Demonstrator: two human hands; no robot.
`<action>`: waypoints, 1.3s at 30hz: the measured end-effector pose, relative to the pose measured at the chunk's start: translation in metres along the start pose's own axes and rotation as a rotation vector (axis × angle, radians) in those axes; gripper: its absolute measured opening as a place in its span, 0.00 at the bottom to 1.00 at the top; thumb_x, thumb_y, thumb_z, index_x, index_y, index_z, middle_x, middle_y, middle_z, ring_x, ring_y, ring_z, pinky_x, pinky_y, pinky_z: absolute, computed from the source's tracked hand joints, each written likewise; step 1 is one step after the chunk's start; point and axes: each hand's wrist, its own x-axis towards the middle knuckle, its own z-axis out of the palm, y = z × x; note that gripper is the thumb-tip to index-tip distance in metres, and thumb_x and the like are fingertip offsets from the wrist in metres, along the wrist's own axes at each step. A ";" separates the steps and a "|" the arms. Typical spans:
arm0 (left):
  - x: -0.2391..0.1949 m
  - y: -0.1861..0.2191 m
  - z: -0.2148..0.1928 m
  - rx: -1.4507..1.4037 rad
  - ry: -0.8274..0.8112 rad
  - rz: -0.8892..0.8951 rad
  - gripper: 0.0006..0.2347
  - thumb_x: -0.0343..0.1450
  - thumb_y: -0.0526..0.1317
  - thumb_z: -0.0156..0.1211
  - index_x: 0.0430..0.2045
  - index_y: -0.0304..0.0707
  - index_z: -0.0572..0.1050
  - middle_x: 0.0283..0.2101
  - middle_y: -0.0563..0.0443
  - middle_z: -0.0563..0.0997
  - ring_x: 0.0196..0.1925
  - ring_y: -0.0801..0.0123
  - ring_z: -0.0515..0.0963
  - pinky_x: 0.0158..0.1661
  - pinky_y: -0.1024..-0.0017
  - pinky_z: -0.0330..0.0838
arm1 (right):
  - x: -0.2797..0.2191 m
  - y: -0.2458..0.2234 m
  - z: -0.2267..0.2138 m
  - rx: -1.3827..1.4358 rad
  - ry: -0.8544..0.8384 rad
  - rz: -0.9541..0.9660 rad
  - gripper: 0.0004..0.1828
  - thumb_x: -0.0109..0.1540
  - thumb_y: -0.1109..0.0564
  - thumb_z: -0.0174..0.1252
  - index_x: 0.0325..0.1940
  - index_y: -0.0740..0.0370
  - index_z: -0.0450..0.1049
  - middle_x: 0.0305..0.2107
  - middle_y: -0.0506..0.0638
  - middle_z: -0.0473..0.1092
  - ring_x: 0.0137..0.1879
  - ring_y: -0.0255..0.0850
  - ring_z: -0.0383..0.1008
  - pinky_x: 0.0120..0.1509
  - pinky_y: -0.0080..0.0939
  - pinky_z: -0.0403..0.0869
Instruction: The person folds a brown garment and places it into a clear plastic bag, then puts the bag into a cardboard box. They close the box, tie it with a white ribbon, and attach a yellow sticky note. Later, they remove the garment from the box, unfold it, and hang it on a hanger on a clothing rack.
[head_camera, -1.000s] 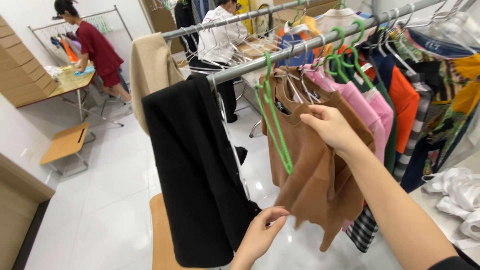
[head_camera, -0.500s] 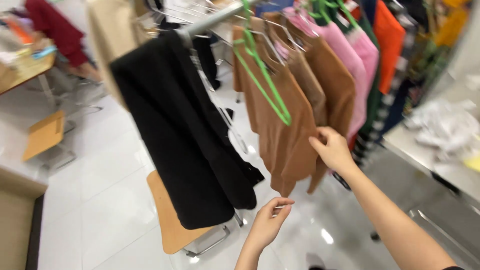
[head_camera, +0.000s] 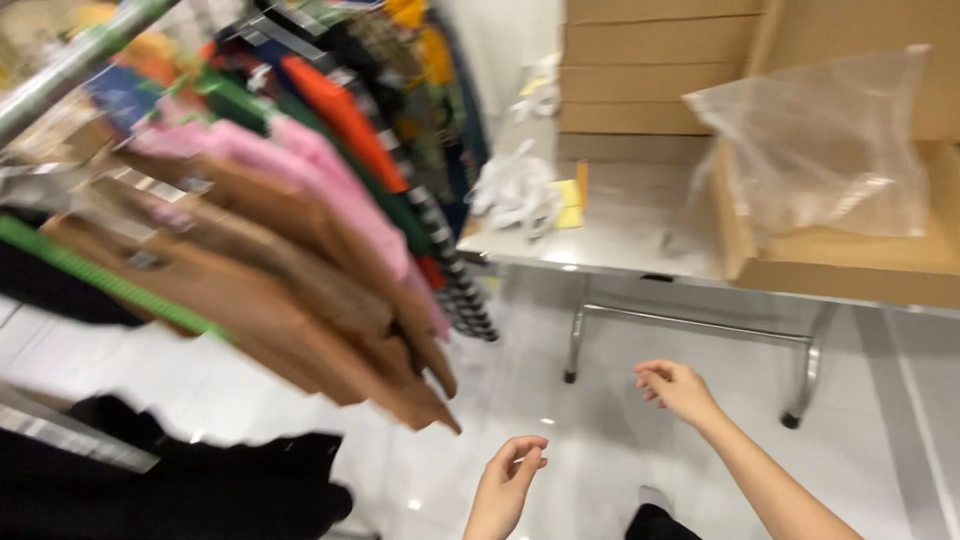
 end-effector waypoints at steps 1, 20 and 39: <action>0.009 0.006 0.015 0.016 -0.021 0.005 0.10 0.75 0.46 0.59 0.46 0.50 0.84 0.51 0.60 0.88 0.54 0.75 0.90 0.59 0.79 0.73 | 0.007 0.006 -0.027 0.016 0.022 0.005 0.14 0.68 0.55 0.57 0.52 0.57 0.85 0.36 0.50 0.84 0.34 0.40 0.80 0.38 0.40 0.75; 0.154 0.137 0.389 0.197 -0.269 -0.073 0.11 0.76 0.48 0.54 0.47 0.55 0.83 0.50 0.68 0.88 0.41 0.83 0.86 0.40 0.80 0.69 | 0.129 -0.006 -0.433 0.783 0.465 -0.305 0.18 0.74 0.63 0.47 0.69 0.71 0.65 0.56 0.62 0.73 0.58 0.47 0.77 0.65 0.45 0.79; 0.198 0.203 0.471 0.234 -0.383 -0.069 0.12 0.77 0.49 0.53 0.48 0.55 0.81 0.52 0.69 0.88 0.40 0.86 0.83 0.42 0.81 0.68 | 0.216 -0.021 -0.506 0.111 0.301 -0.141 0.22 0.70 0.52 0.61 0.22 0.58 0.68 0.20 0.45 0.66 0.31 0.35 0.64 0.43 0.36 0.62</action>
